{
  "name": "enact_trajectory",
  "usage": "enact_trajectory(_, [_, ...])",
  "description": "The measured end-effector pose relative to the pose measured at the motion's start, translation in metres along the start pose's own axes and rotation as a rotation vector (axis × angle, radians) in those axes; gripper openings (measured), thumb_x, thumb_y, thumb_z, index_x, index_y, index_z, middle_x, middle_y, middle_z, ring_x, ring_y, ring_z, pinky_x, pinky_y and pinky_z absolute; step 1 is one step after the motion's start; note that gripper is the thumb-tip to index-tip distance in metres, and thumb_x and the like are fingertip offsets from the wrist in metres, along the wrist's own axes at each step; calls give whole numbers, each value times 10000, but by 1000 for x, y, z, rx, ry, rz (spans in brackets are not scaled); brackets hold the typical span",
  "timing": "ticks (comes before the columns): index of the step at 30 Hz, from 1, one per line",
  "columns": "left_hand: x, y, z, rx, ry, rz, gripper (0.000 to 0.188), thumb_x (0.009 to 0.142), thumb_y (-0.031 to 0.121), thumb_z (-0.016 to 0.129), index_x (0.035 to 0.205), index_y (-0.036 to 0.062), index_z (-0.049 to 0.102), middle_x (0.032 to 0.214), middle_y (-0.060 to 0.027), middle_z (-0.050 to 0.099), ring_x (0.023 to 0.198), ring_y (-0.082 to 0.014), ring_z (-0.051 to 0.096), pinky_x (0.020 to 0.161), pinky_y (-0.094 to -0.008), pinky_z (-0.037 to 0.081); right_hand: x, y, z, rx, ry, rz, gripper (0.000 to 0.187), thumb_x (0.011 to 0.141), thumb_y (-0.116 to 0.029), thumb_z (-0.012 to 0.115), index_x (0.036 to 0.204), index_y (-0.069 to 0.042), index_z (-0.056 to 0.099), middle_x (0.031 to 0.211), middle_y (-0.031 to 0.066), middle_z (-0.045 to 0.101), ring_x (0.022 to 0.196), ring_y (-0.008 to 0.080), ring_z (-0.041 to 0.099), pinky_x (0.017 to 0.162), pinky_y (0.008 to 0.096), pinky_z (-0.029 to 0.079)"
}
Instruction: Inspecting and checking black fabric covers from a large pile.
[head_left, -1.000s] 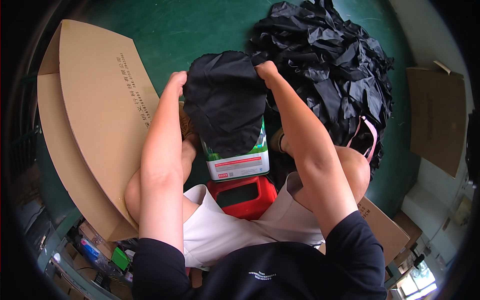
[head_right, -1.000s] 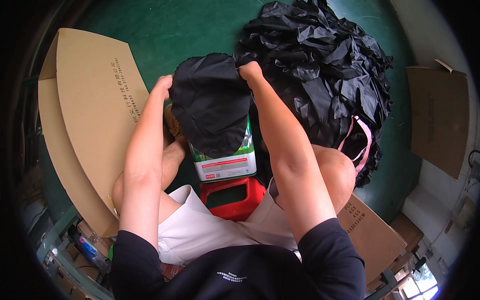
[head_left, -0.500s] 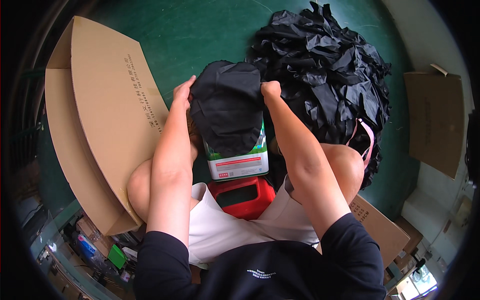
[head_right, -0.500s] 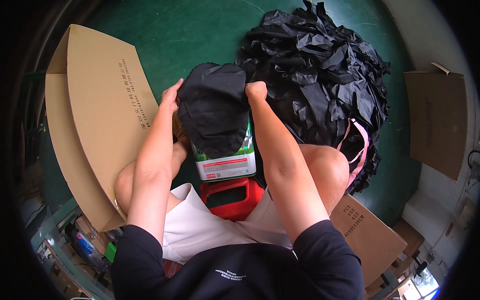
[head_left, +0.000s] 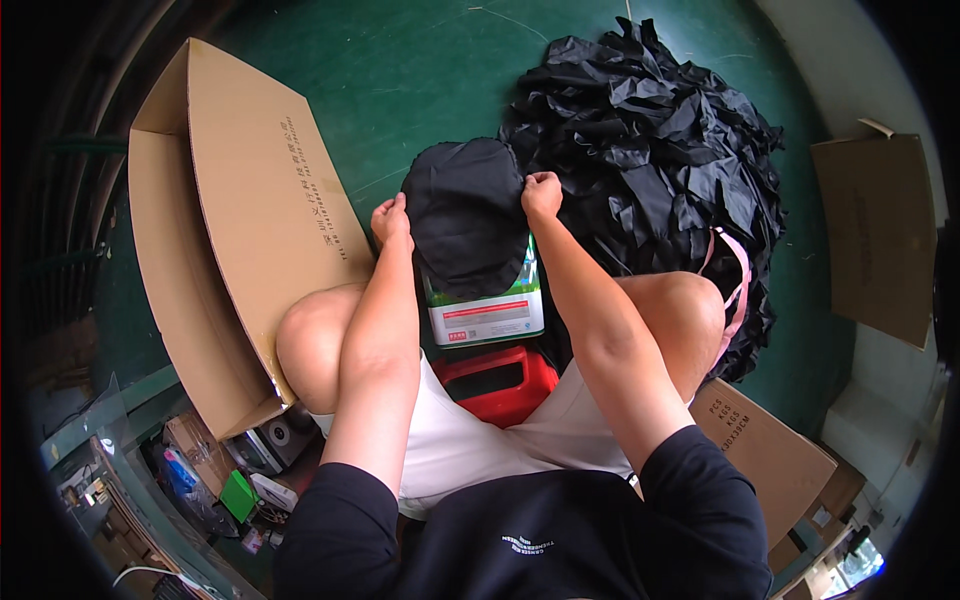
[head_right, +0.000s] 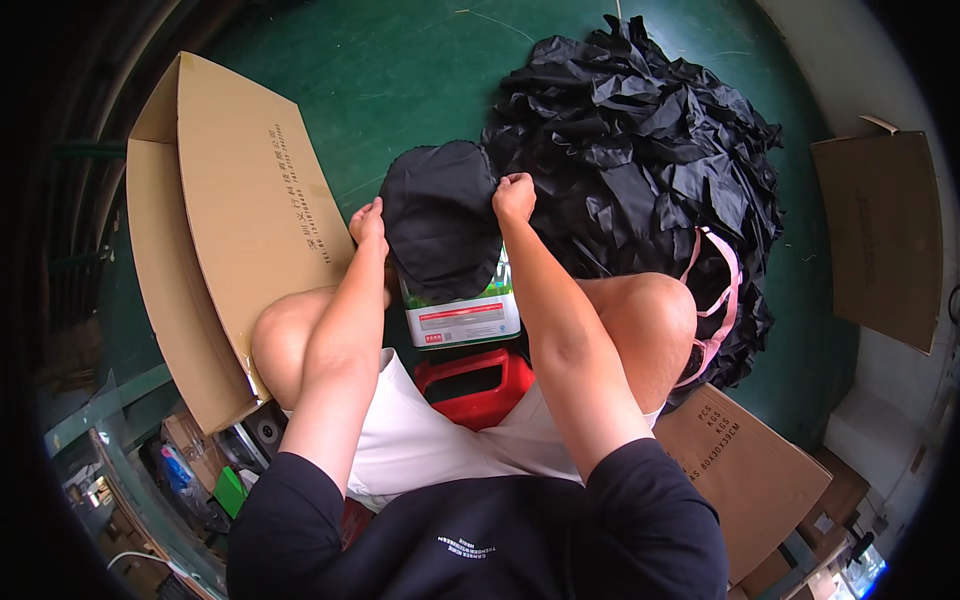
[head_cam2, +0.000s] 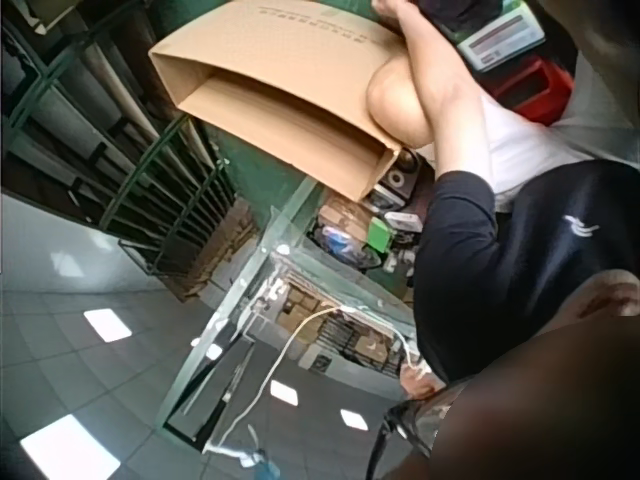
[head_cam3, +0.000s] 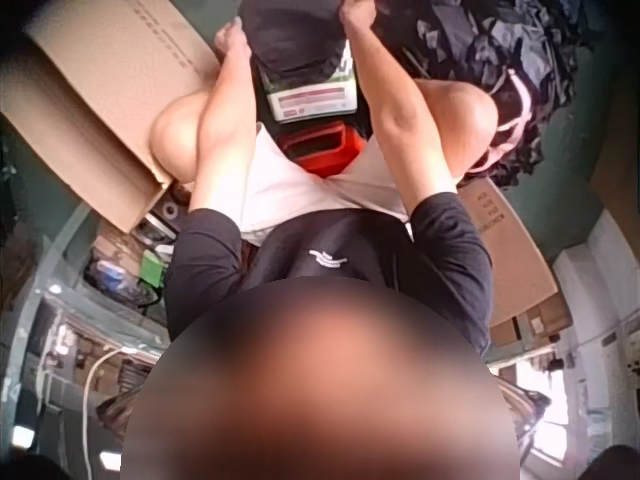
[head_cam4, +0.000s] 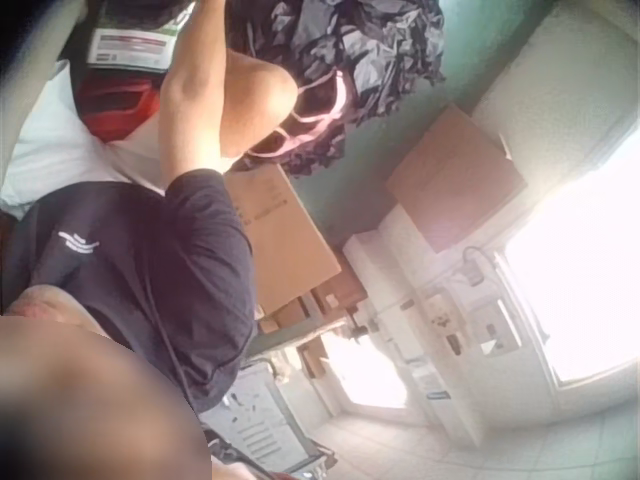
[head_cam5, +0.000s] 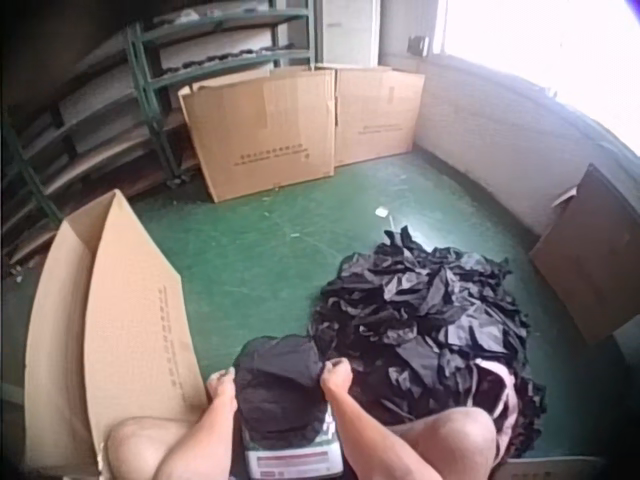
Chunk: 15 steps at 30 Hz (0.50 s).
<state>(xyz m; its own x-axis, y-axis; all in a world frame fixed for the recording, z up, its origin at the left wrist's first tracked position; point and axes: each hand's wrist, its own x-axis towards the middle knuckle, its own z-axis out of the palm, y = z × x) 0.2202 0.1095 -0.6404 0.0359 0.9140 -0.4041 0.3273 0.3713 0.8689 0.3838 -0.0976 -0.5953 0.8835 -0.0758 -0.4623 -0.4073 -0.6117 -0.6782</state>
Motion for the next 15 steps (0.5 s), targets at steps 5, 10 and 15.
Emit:
enact_trajectory(5, [-40,-21,3,-63,96,2,202,827,146,766,862,16,615,838,-72,662,760,-173,597,734,-303,489,0,9,-5,88,115,-23,199,862,-213,662,968,-46,643,975,159,692,966,330,654,852,413,496])
enact_trajectory(10, [-57,-19,-4,46,157,86,204,829,140,757,864,0,612,857,-99,674,779,-204,625,746,-329,506,-7,7,-4,180,123,-67,240,862,-246,656,989,-44,637,954,152,691,944,326,655,843,403,495])
enact_trajectory(15, [-74,-11,-3,176,228,145,203,845,132,735,900,-16,608,875,-124,679,800,-240,643,760,-346,516,-29,10,-4,164,99,-120,195,857,-150,644,1024,-62,597,900,126,676,897,315,654,820,404,494])
